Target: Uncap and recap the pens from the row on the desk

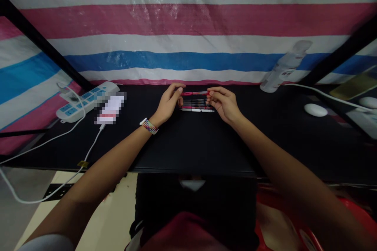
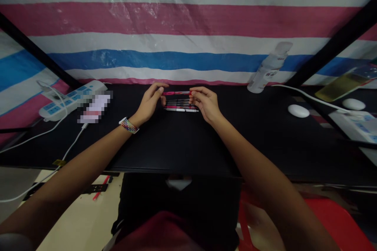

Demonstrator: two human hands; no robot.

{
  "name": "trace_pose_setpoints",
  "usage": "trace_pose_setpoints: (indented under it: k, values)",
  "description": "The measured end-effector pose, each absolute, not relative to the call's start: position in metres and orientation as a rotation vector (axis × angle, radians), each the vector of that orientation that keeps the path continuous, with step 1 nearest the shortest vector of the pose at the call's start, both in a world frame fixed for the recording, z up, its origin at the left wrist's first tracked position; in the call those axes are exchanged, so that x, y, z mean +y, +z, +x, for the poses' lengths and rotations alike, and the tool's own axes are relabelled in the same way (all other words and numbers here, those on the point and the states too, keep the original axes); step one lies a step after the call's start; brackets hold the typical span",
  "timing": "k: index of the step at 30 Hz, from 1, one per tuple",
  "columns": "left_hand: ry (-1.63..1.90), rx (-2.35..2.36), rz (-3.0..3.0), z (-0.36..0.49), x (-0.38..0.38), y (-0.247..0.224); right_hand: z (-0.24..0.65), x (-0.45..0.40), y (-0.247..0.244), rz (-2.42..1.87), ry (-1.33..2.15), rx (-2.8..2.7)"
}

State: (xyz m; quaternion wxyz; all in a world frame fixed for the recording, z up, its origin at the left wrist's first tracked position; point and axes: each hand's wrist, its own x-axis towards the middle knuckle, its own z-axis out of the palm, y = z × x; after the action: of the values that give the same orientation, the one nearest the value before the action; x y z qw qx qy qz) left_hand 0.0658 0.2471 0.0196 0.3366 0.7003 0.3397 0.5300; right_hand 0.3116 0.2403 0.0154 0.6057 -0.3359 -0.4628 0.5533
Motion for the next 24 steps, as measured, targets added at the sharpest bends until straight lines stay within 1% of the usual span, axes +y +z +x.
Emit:
trace_pose_setpoints:
  k: [6,13,18,20,24]
  values:
    - [1.457,0.882,1.932,0.065,0.246,0.022,0.312,0.241,0.015,-0.818,1.277,-1.093]
    - [1.351,1.074,1.859,0.065,0.245,0.022,0.311,0.238,0.017,-0.824,1.258,-1.118]
    - [1.371,0.996,1.872,0.066,0.244,0.024,0.31,0.238,0.018,-0.836,1.283,-1.101]
    - [1.378,0.969,1.856,0.068,0.242,0.024,0.31,0.238,0.021,-0.822,1.342,-1.067]
    - [1.407,0.941,1.83,0.07,0.242,0.024,0.31,0.234,0.028,-0.727,1.579,-0.967]
